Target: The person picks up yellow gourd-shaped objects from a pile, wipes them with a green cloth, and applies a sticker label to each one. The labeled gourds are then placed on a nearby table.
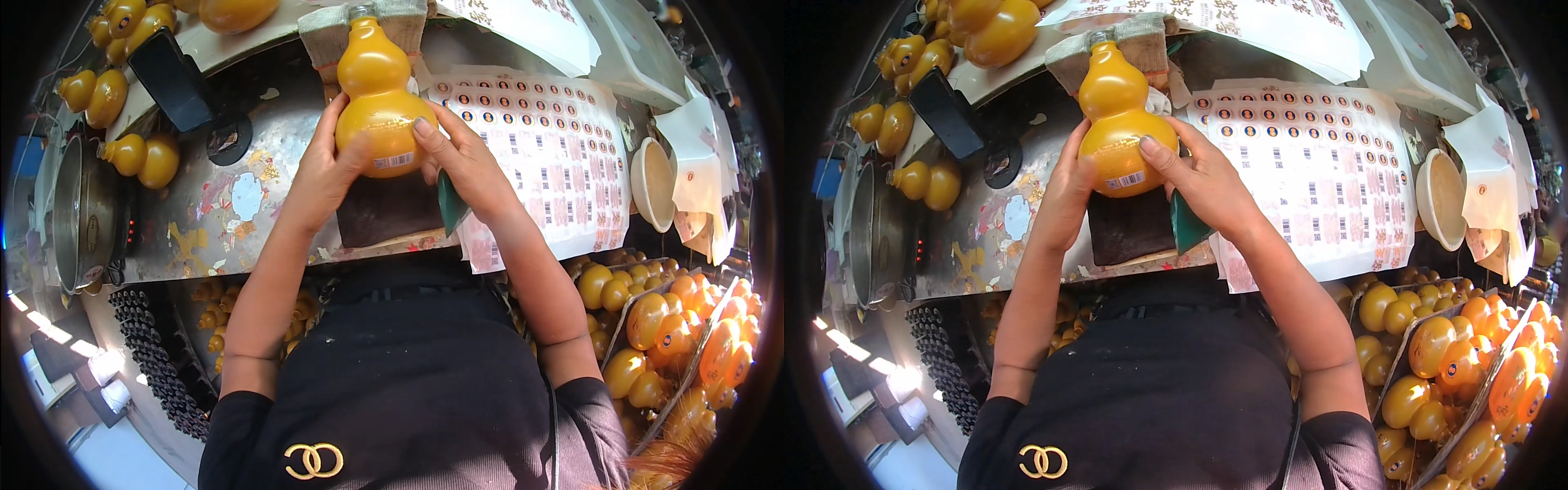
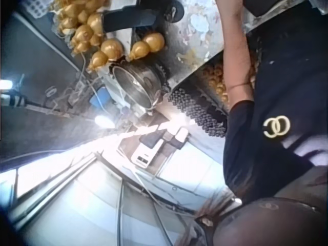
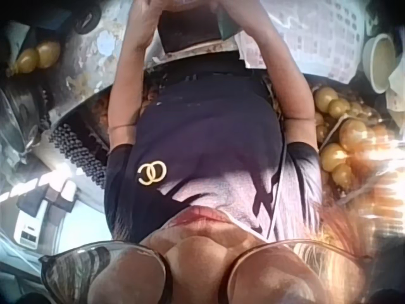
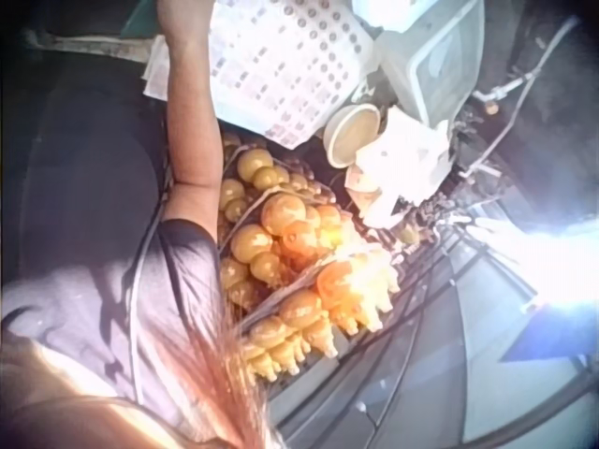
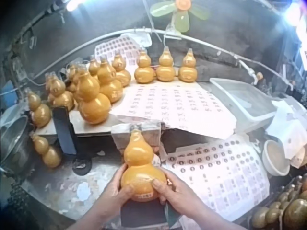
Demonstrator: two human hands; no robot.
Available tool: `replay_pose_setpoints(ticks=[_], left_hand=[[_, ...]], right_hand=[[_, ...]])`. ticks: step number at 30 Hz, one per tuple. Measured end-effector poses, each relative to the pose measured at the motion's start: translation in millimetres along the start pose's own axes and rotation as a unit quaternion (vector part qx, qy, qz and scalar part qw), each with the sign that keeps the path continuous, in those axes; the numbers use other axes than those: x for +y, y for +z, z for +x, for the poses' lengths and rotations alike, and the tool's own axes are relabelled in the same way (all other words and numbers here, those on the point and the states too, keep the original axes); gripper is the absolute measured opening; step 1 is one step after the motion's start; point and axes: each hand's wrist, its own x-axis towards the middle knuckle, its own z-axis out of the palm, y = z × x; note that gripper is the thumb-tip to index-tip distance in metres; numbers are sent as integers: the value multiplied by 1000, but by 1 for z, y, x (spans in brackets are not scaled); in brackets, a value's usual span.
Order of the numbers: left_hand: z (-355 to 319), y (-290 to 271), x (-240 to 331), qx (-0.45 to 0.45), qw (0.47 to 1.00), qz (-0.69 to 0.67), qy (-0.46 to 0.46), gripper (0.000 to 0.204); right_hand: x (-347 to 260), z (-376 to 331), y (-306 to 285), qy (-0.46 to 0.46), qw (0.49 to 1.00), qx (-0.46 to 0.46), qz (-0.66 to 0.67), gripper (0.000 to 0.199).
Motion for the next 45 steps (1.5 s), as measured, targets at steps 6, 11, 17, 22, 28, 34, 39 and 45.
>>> replay_pose_setpoints(ticks=[6, 11, 17, 22, 28, 34, 39, 45], left_hand=[[2, 7, 5, 33, 999, 6, -23, 73], [7, 1, 10, 51, 996, -59, -43, 67], [11, 14, 11, 89, 996, 26, -14, 69], [17, 5, 11, 78, 996, -23, -34, 74], [22, 9, 16, 59, 996, 59, 26, 82], [29, 5, 19, 45, 999, 10, -11, 77], [33, -5, 19, 49, 996, -42, -69, 67], [20, -8, 17, -11, 996, -71, -46, 62]], right_hand=[[-3, -1, 1, -2, 1000, 0, 8, 69], [-7, 1, -2, -14, 998, 10, -56, 69], [-23, 17, -10, -12, 977, 7, -213, 80], [-17, 18, -12, 30, 994, 23, -107, 69], [-9, -6, -29, 86, 953, -10, 289, 39], [-38, -12, -24, -91, 988, 41, 115, 32], [-64, 9, -9, -283, 919, -9, -273, 27], [-75, 24, -7, -332, 877, 78, -340, 26]])
